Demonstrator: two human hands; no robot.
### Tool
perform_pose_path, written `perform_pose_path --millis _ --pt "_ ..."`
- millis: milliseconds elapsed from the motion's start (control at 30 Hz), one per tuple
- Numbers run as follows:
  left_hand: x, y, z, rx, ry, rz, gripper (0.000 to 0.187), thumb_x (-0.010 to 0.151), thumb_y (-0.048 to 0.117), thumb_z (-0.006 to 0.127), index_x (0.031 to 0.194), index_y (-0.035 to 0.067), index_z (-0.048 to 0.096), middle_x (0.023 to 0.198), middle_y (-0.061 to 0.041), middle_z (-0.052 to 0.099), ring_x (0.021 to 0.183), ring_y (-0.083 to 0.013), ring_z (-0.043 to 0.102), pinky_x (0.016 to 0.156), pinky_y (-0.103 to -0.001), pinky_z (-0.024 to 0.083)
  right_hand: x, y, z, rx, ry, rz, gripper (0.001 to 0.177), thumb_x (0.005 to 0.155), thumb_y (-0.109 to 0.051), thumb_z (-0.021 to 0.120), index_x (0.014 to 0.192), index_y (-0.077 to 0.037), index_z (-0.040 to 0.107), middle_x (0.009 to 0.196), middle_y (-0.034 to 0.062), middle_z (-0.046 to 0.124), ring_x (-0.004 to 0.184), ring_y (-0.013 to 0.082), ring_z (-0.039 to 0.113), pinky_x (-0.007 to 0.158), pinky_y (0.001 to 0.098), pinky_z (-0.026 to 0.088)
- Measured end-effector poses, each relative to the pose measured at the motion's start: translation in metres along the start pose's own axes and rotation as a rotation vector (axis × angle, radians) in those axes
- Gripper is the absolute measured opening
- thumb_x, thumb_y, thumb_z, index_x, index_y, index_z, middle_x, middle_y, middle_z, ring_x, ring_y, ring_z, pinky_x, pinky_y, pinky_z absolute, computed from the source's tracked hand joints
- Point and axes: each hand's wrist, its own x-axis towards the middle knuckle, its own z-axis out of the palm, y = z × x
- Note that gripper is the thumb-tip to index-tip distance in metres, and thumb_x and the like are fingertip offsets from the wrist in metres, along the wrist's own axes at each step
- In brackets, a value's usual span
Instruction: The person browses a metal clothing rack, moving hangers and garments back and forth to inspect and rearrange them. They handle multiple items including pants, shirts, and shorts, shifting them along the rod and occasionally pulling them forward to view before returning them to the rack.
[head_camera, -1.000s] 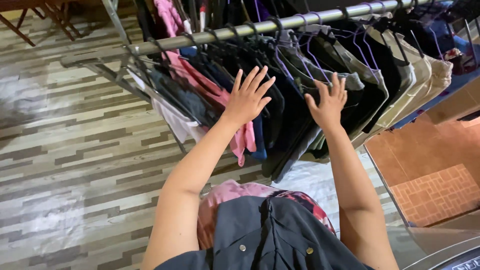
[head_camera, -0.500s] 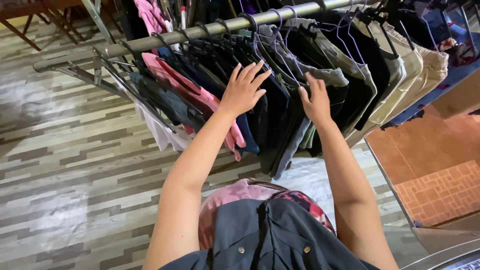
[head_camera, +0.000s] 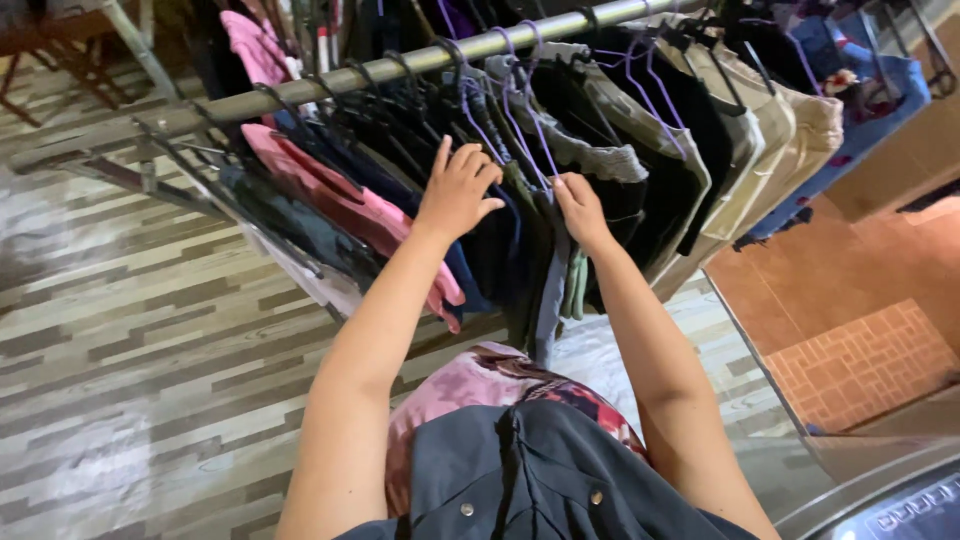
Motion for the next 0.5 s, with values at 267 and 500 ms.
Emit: perform_pose_path --millis 267,500 --pt "0.002 0.004 0.010 -0.006 0.058 -0.023 0.047 0.073 0.050 0.086 0.101 0.024 0.059 0.110 -0.001 0.061 0.132 -0.0230 0.048 0.123 -0.060 0.016 0.003 -0.032 -0.011 -0.111 -0.007 0.080 0.019 0.107 -0.025 0.056 0.103 -0.018 0.074 0.086 0.0095 0.070 0.090 0.0282 0.069 0.082 0.0420 0.053" --pt "0.002 0.000 0.015 -0.007 0.072 -0.031 0.046 0.072 0.051 0.084 0.101 0.025 0.059 0.110 0.000 0.061 0.133 -0.0216 0.048 0.125 -0.059 0.014 0.004 -0.057 -0.021 -0.290 -0.041 0.027 0.022 0.108 -0.007 0.048 0.120 -0.015 0.064 0.095 0.0155 0.071 0.093 0.0418 0.069 0.080 0.0514 0.054"
